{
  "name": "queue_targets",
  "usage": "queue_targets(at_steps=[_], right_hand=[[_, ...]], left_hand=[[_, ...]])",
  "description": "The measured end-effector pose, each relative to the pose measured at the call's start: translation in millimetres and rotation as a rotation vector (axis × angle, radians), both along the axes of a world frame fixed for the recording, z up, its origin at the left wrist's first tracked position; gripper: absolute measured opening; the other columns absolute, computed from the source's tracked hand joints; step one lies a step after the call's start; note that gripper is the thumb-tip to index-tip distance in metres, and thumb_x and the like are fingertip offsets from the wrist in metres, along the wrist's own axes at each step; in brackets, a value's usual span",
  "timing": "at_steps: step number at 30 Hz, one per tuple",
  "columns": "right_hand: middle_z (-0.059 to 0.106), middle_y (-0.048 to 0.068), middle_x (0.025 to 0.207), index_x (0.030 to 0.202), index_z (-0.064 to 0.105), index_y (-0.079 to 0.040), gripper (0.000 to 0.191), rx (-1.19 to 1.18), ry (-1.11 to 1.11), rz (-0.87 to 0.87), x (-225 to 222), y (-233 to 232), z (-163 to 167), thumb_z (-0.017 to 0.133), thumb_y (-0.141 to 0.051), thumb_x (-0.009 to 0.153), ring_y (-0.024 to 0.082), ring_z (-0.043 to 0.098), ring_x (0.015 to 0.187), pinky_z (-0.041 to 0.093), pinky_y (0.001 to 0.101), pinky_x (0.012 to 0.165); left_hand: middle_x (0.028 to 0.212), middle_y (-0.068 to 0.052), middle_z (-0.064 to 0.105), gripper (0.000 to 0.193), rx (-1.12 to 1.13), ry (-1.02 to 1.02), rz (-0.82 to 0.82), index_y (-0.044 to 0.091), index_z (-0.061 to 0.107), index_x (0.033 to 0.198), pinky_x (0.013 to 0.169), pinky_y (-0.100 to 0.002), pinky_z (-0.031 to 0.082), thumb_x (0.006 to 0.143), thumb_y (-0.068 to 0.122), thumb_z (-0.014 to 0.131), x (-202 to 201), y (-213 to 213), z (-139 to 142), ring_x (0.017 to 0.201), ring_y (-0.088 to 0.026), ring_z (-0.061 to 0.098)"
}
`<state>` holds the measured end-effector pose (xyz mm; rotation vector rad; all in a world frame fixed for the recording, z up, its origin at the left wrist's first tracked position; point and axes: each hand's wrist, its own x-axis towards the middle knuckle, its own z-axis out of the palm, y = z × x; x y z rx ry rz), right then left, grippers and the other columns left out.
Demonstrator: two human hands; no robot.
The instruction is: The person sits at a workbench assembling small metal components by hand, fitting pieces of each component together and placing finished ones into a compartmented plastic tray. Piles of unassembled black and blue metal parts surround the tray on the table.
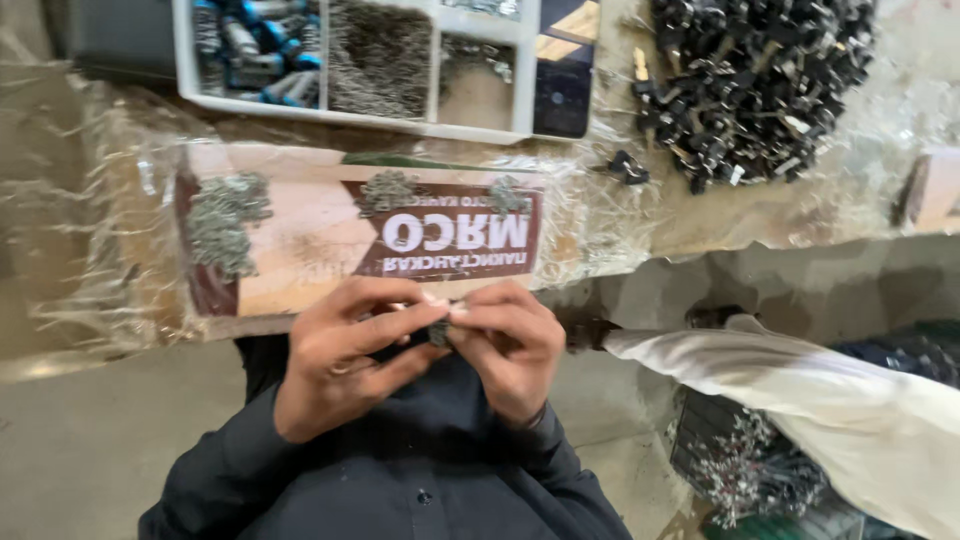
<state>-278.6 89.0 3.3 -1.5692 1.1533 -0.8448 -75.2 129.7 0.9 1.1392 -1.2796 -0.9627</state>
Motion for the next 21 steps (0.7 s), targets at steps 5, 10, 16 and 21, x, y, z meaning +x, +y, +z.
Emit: queue_targets(at_steps=[5, 10, 16, 21], right_hand=[[0.064, 0.008, 0.102, 0.100, 0.067, -0.001, 0.021, 0.655, -0.727, 0.217, -11.7, -18.1, -21.2, 0.076, 0.009, 0.084, 0.014, 0.061, 0.090, 0.048, 0.0279, 0.079], [0.065, 0.012, 0.103, 0.117, 0.065, -0.002, 0.035, 0.162, -0.114, -0.063, -14.7, -26.4, -15.5, 0.084, -0.014, 0.090, 0.020, 0.065, 0.086, 0.054, 0.0319, 0.078], [0.058, 0.012, 0.113, 0.144, 0.051, 0.004, 0.099, -0.572, 0.705, -0.019, -7.8, -34.4, -15.0, 0.089, -0.047, 0.068, 0.034, 0.057, 0.104, 0.046, 0.0436, 0.096], [0.060, 0.005, 0.113, 0.130, 0.071, -0.007, 0.055, -0.766, 0.630, 0.080, -25.7, -24.0, -41.4, 0.089, -0.034, 0.085, 0.025, 0.060, 0.107, 0.049, 0.0405, 0.095]], left_hand=[[0.111, -0.003, 0.070, 0.042, -0.097, -0.125, -0.014, 0.011, 0.076, 0.117, 0.078, -0.029, 0.056, 0.076, 0.006, 0.088, -1.3, -1.5, -0.6, 0.093, -0.014, 0.067], [0.112, -0.007, 0.071, 0.039, 0.084, 0.039, -0.005, 0.008, 0.076, 0.113, 0.069, -0.025, 0.057, 0.076, 0.002, 0.088, -0.1, -0.3, -5.2, 0.081, -0.010, 0.065], [0.115, -0.007, 0.070, 0.039, 0.136, 0.020, 0.037, 0.005, 0.076, 0.112, 0.071, -0.025, 0.056, 0.075, 0.003, 0.087, 5.4, -4.4, -11.5, 0.079, -0.008, 0.065], [0.111, -0.007, 0.070, 0.039, 0.130, 0.009, -0.018, 0.005, 0.076, 0.111, 0.067, -0.025, 0.055, 0.073, 0.004, 0.087, 2.8, -6.5, -8.6, 0.075, -0.009, 0.062]])
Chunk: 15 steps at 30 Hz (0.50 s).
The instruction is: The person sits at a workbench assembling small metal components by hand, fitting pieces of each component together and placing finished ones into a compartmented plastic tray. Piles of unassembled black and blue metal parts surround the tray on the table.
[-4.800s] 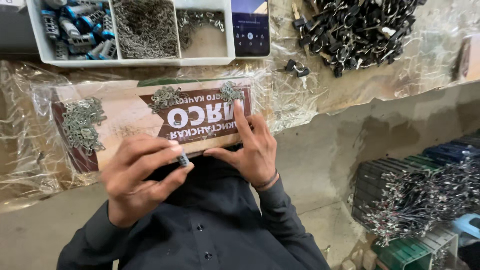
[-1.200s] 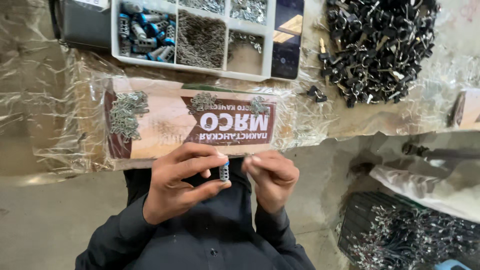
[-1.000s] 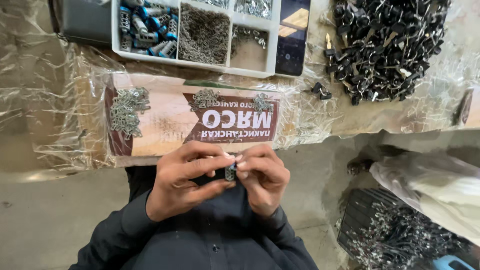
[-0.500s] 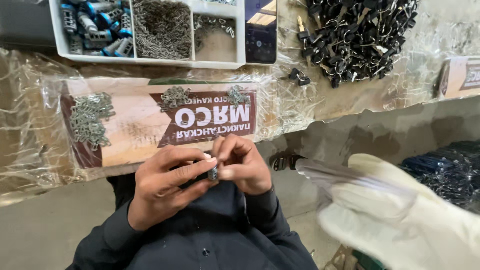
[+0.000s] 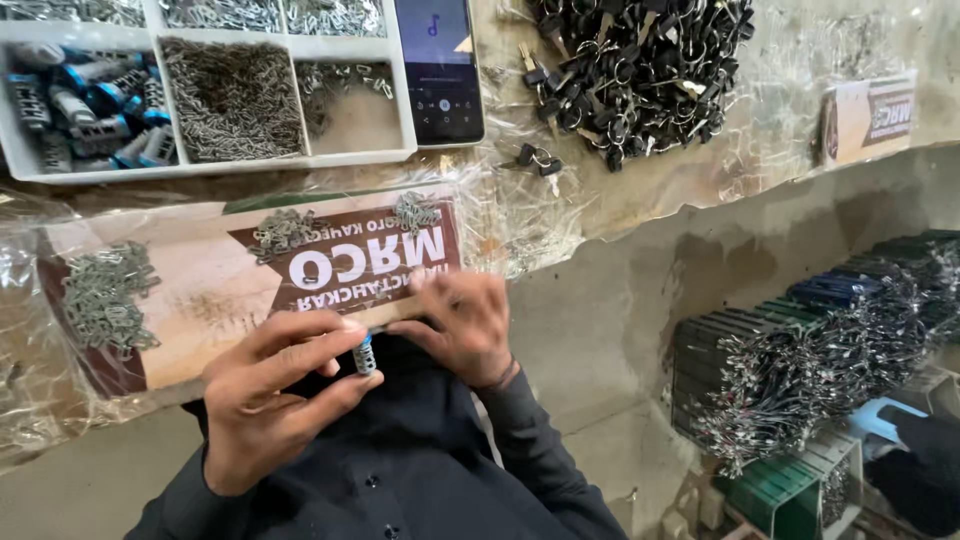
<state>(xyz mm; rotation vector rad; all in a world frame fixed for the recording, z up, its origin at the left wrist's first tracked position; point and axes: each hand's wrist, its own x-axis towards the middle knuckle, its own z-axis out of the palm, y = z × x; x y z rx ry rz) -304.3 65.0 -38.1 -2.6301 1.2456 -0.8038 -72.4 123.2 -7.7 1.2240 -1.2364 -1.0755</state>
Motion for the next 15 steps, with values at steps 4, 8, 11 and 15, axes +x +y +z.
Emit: queue_targets(at_steps=[4, 8, 11, 15], right_hand=[[0.070, 0.007, 0.099, 0.115, 0.075, -0.009, 0.027, 0.197, -0.533, 0.165, -6.4, 18.5, -8.6, 0.077, 0.000, 0.089, 0.021, 0.067, 0.085, 0.056, 0.0345, 0.075], [0.073, 0.014, 0.092, 0.103, 0.076, -0.004, 0.016, 0.737, -1.128, 0.008, 2.0, 31.6, 9.7, 0.074, 0.005, 0.092, 0.023, 0.070, 0.074, 0.059, 0.0328, 0.068], [0.072, 0.014, 0.096, 0.100, 0.074, 0.000, 0.022, 0.225, -0.498, -0.043, 9.5, 24.2, 26.4, 0.081, 0.009, 0.081, 0.023, 0.072, 0.082, 0.058, 0.0313, 0.073], [0.073, 0.015, 0.100, 0.095, 0.072, -0.002, 0.021, 0.450, -0.751, 0.115, 17.6, 22.0, 41.6, 0.080, 0.011, 0.081, 0.024, 0.073, 0.087, 0.060, 0.0320, 0.077]], left_hand=[[0.111, -0.006, 0.071, 0.039, -0.032, -0.011, 0.000, 0.006, 0.076, 0.111, 0.066, -0.025, 0.055, 0.074, 0.005, 0.088, -4.1, -0.5, 0.4, 0.075, -0.009, 0.062], [0.114, -0.005, 0.070, 0.040, -0.040, 0.062, -0.045, 0.006, 0.075, 0.116, 0.068, -0.024, 0.056, 0.078, 0.003, 0.087, -7.8, 1.2, 1.7, 0.079, -0.009, 0.063], [0.115, -0.005, 0.070, 0.040, -0.071, 0.062, -0.046, 0.007, 0.075, 0.117, 0.069, -0.024, 0.057, 0.079, 0.004, 0.087, -6.7, 2.2, 4.9, 0.081, -0.010, 0.064], [0.117, -0.005, 0.070, 0.039, -0.091, 0.048, -0.024, 0.008, 0.075, 0.117, 0.071, -0.025, 0.058, 0.081, 0.005, 0.087, -6.5, 3.7, 8.9, 0.085, -0.011, 0.067]])
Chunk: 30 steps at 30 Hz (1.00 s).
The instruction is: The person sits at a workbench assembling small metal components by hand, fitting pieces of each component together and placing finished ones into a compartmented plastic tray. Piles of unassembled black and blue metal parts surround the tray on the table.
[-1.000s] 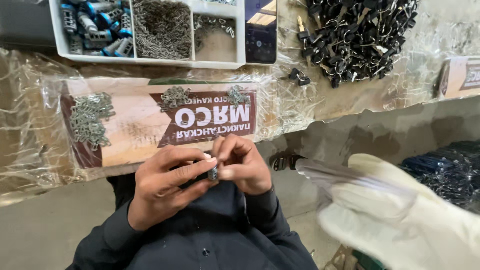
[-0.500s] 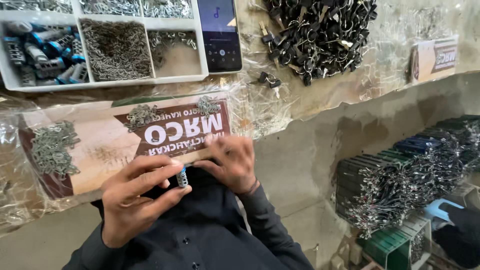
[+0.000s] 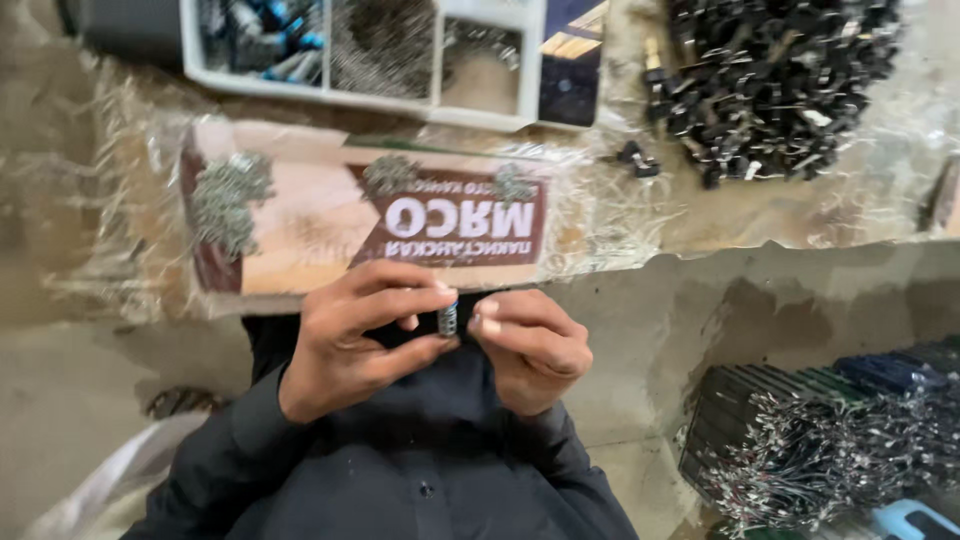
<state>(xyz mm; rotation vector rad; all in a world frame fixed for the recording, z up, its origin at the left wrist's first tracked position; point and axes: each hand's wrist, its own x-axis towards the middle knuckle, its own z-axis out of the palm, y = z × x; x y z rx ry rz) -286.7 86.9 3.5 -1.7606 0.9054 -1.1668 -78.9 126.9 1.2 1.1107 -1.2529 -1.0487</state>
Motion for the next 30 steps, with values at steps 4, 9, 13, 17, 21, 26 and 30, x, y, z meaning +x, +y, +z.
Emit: queue_targets(at_steps=[4, 9, 13, 17, 21, 26, 30], right_hand=[[0.074, 0.014, 0.100, 0.099, 0.069, -0.002, 0.021, 0.035, -0.031, 0.057, 6.8, 4.7, 1.7, 0.078, 0.012, 0.086, 0.023, 0.073, 0.089, 0.059, 0.0307, 0.078], [0.074, 0.016, 0.099, 0.101, 0.069, -0.003, 0.022, 0.024, 0.031, 0.032, 10.8, 6.0, -0.1, 0.076, 0.013, 0.086, 0.022, 0.073, 0.087, 0.059, 0.0304, 0.077], [0.072, 0.014, 0.099, 0.100, 0.072, -0.004, 0.025, -0.171, 0.195, 0.029, 12.3, 3.4, 2.1, 0.075, 0.011, 0.080, 0.024, 0.071, 0.087, 0.059, 0.0330, 0.079], [0.070, 0.014, 0.109, 0.104, 0.076, -0.001, 0.029, -0.546, 0.474, 0.086, 18.5, 0.2, 1.1, 0.076, 0.008, 0.076, 0.033, 0.072, 0.097, 0.062, 0.0398, 0.087], [0.065, 0.011, 0.115, 0.116, 0.070, -0.003, 0.027, -0.003, 0.238, 0.011, 27.1, 5.7, -3.5, 0.070, 0.008, 0.091, 0.022, 0.068, 0.101, 0.058, 0.0321, 0.090], [0.062, 0.009, 0.115, 0.120, 0.064, -0.002, 0.025, 0.371, 0.107, 0.025, 24.3, 3.4, -7.1, 0.070, 0.002, 0.095, 0.018, 0.066, 0.098, 0.056, 0.0329, 0.087], [0.062, 0.007, 0.113, 0.120, 0.065, -0.004, 0.025, 0.136, 0.326, 0.197, 47.9, -7.4, -13.9, 0.073, -0.007, 0.096, 0.021, 0.065, 0.098, 0.055, 0.0362, 0.087]], left_hand=[[0.116, -0.005, 0.070, 0.042, 0.007, -0.019, 0.018, 0.010, 0.075, 0.117, 0.073, -0.026, 0.059, 0.078, 0.007, 0.089, -0.6, 4.0, 1.2, 0.089, -0.013, 0.069], [0.114, -0.005, 0.070, 0.047, -0.043, -0.063, 0.033, 0.010, 0.074, 0.119, 0.077, -0.030, 0.058, 0.075, 0.007, 0.089, 1.3, 6.8, 0.1, 0.096, -0.018, 0.070], [0.114, -0.005, 0.069, 0.045, -0.047, -0.153, 0.060, 0.011, 0.075, 0.119, 0.076, -0.031, 0.058, 0.077, 0.006, 0.088, 3.9, 7.2, -1.3, 0.093, -0.019, 0.069], [0.114, -0.006, 0.070, 0.040, -0.073, -0.257, 0.120, 0.010, 0.076, 0.118, 0.073, -0.031, 0.057, 0.079, 0.002, 0.086, 2.5, 4.1, -7.0, 0.088, -0.019, 0.068], [0.115, -0.008, 0.069, 0.040, -0.036, -0.160, 0.153, 0.008, 0.075, 0.117, 0.069, -0.029, 0.057, 0.079, 0.004, 0.086, -2.2, 4.5, -14.1, 0.082, -0.016, 0.069], [0.117, -0.007, 0.071, 0.040, -0.114, -0.069, 0.149, 0.009, 0.074, 0.117, 0.073, -0.027, 0.059, 0.080, 0.005, 0.089, -0.5, 10.2, -23.8, 0.088, -0.014, 0.071], [0.120, -0.008, 0.071, 0.042, -0.103, 0.072, 0.295, 0.007, 0.074, 0.119, 0.069, -0.024, 0.058, 0.080, 0.003, 0.090, 20.0, 28.0, -24.9, 0.082, -0.010, 0.067]])
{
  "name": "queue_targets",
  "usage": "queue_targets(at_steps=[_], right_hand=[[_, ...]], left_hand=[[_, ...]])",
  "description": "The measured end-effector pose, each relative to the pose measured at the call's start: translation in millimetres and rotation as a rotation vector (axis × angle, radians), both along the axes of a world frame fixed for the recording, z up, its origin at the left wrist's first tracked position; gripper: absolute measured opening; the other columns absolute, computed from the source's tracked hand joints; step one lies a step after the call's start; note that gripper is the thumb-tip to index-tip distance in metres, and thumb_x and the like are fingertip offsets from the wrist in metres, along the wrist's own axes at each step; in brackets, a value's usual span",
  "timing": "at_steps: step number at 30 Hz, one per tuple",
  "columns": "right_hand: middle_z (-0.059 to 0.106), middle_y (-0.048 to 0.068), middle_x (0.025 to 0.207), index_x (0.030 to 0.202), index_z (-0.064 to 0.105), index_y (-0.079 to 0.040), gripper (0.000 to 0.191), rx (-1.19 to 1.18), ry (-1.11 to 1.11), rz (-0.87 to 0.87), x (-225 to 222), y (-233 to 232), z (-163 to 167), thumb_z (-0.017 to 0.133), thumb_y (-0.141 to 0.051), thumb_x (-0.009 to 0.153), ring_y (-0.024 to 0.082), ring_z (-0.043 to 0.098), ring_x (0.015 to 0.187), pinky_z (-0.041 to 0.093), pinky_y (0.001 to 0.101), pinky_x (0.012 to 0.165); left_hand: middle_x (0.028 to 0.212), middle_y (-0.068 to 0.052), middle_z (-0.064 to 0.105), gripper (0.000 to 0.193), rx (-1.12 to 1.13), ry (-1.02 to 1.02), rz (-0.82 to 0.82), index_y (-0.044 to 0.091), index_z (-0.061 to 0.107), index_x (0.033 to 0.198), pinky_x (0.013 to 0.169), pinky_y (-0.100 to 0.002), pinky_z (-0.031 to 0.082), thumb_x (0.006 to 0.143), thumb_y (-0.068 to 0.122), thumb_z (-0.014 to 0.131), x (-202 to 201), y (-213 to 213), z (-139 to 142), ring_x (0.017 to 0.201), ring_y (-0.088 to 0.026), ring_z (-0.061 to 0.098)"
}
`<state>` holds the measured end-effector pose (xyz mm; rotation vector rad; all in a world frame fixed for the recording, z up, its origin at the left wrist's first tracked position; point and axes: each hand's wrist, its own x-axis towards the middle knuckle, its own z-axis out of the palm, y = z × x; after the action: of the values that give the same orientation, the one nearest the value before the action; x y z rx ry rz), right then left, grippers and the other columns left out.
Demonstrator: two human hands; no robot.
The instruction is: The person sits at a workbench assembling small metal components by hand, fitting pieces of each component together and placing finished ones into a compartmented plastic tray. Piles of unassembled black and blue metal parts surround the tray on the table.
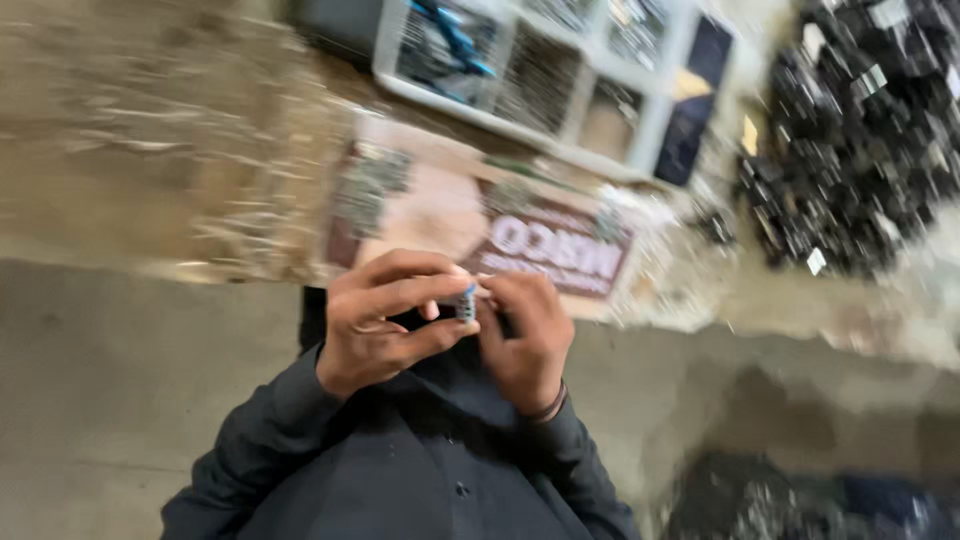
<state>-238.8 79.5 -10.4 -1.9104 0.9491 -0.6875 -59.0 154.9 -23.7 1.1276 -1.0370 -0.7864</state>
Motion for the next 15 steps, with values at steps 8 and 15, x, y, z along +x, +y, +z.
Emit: queue_targets(at_steps=[8, 15], right_hand=[[0.056, 0.009, 0.097, 0.137, 0.060, 0.003, 0.078, -0.588, 0.401, 0.302, 66.0, -27.8, 14.4, 0.086, -0.045, 0.082, 0.028, 0.056, 0.089, 0.048, 0.0420, 0.079], [0.063, 0.007, 0.102, 0.113, 0.071, -0.006, 0.033, -0.750, 0.237, 0.402, 17.6, -36.5, 5.6, 0.085, -0.017, 0.084, 0.027, 0.061, 0.089, 0.049, 0.0410, 0.079]], left_hand=[[0.125, -0.010, 0.068, 0.039, 0.041, -0.131, 0.405, 0.002, 0.072, 0.121, 0.073, -0.022, 0.057, 0.086, -0.001, 0.088, 49.5, 43.5, 6.0, 0.079, -0.007, 0.063], [0.121, -0.008, 0.069, 0.043, 0.052, -0.032, 0.279, 0.005, 0.073, 0.119, 0.072, -0.023, 0.056, 0.080, 0.003, 0.090, 28.6, 28.5, 3.2, 0.080, -0.008, 0.063]])
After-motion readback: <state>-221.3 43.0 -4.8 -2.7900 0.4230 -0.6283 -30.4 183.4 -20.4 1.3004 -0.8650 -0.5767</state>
